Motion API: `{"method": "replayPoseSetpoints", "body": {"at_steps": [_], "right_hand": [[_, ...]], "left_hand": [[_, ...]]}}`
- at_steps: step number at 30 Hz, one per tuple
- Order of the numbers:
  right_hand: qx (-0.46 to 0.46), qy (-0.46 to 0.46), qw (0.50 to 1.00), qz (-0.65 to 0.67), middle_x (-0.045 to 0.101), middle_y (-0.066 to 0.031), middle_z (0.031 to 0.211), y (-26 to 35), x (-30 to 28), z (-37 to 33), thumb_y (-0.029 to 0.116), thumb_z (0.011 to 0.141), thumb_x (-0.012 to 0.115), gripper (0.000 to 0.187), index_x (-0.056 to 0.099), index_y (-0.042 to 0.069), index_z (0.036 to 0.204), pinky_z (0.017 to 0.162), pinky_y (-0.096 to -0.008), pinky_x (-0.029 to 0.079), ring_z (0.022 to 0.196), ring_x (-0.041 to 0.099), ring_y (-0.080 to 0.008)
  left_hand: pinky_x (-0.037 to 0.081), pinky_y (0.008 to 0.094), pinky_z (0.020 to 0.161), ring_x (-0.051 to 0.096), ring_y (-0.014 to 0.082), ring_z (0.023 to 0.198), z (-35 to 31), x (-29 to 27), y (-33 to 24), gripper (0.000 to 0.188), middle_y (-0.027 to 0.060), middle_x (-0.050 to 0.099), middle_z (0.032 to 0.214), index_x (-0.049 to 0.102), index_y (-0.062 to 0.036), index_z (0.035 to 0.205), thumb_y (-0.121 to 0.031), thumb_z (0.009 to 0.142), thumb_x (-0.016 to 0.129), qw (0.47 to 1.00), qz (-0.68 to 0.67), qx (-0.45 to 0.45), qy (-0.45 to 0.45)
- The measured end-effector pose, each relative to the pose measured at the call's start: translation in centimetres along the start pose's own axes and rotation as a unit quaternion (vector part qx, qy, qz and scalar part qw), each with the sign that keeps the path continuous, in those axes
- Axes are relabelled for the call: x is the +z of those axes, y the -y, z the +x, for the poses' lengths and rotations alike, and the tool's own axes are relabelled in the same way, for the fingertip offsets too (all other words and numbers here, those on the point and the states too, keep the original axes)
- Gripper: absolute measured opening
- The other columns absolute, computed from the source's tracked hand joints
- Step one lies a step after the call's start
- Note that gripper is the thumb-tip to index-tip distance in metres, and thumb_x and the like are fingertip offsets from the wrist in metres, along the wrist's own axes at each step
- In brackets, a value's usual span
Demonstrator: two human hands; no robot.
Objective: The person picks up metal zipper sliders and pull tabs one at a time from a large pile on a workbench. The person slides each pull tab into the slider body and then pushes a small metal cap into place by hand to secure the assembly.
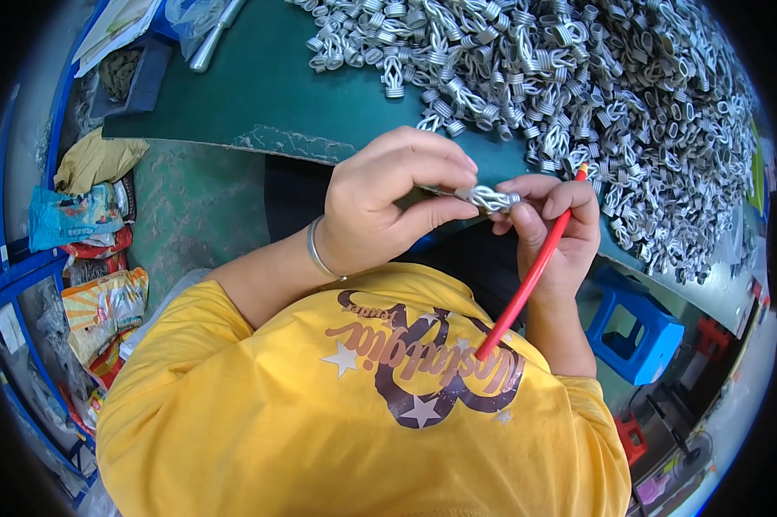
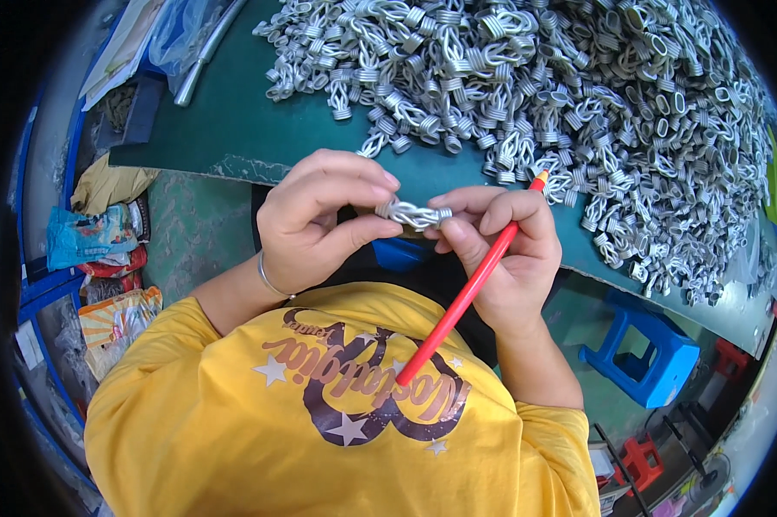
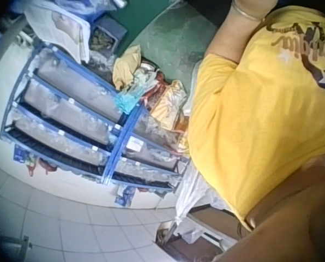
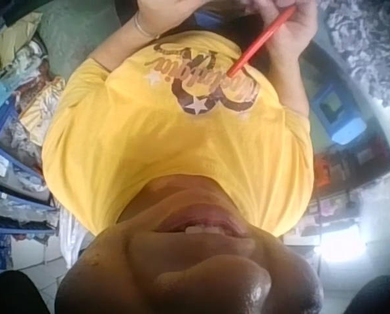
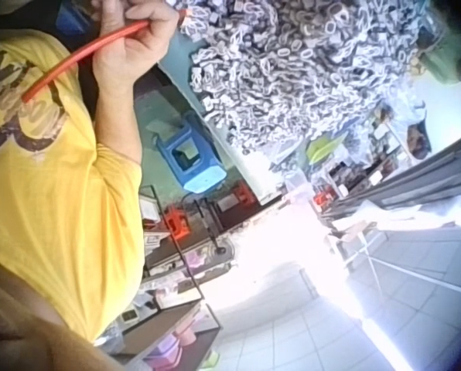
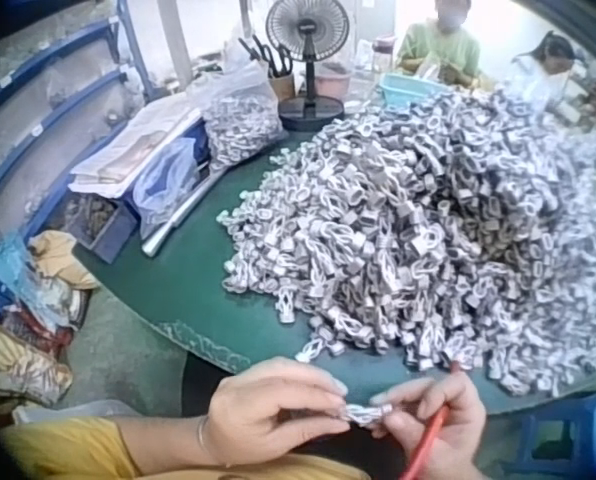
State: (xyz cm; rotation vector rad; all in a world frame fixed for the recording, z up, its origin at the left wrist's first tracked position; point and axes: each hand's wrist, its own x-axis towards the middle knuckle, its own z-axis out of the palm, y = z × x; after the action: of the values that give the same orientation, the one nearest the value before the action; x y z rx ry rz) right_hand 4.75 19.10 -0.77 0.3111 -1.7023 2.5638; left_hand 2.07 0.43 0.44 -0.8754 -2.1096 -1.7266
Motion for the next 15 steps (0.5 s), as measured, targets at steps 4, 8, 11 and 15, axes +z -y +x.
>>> {"method": "replayPoseSetpoints", "body": {"at_steps": [4, 8, 11, 15], "right_hand": [[-0.058, 0.027, 0.997, -0.039, 0.058, -0.0217, 0.095, -0.17, -0.11, 0.02, -0.010, 0.076, 0.060, 0.026, 0.038, 0.004, 0.081, 0.071, -0.0282, 0.052, 0.081, 0.061, -0.0200], [-0.126, 0.042, 0.987, -0.094, 0.056, -0.0217, 0.096, -0.18, -0.18, -0.04, -0.012, 0.072, 0.062, 0.031, 0.037, 0.004, 0.082, 0.074, -0.0299, 0.052, 0.087, 0.060, -0.0224], [-0.131, 0.024, 0.986, -0.105, 0.056, -0.0203, 0.095, -0.07, 0.10, -0.22, -0.009, 0.070, 0.067, 0.037, 0.036, 0.005, 0.083, 0.071, -0.0271, 0.051, 0.083, 0.060, -0.0199], [-0.152, 0.020, 0.977, -0.148, 0.057, -0.0189, 0.093, 0.06, -0.05, -0.44, -0.006, 0.067, 0.071, 0.041, 0.037, 0.007, 0.084, 0.064, -0.0234, 0.049, 0.073, 0.057, -0.0144]], "left_hand": [[0.050, 0.0279, 0.069, 0.059, 0.0190, 0.082, -0.70, 0.54, -0.32, 0.029, 0.0136, 0.058, 0.093, 0.059, 0.0019, 0.089, 0.009, 0.064, 0.071, 0.986, -0.128, -0.103, -0.039], [0.050, 0.0282, 0.072, 0.059, 0.0196, 0.083, -0.57, -0.09, -0.06, 0.029, 0.0144, 0.056, 0.094, 0.057, 0.0032, 0.091, 0.012, 0.066, 0.068, 0.997, -0.063, -0.054, 0.008], [0.050, 0.0279, 0.071, 0.059, 0.0193, 0.085, -0.80, 0.20, -0.04, 0.027, 0.0141, 0.056, 0.094, 0.058, 0.0030, 0.089, 0.011, 0.065, 0.068, 0.996, -0.074, -0.057, -0.001], [0.049, 0.0270, 0.068, 0.059, 0.0190, 0.081, -0.68, 0.41, -0.11, 0.024, 0.0126, 0.059, 0.091, 0.059, 0.0009, 0.083, 0.008, 0.064, 0.071, 0.996, -0.072, -0.051, 0.000]]}}
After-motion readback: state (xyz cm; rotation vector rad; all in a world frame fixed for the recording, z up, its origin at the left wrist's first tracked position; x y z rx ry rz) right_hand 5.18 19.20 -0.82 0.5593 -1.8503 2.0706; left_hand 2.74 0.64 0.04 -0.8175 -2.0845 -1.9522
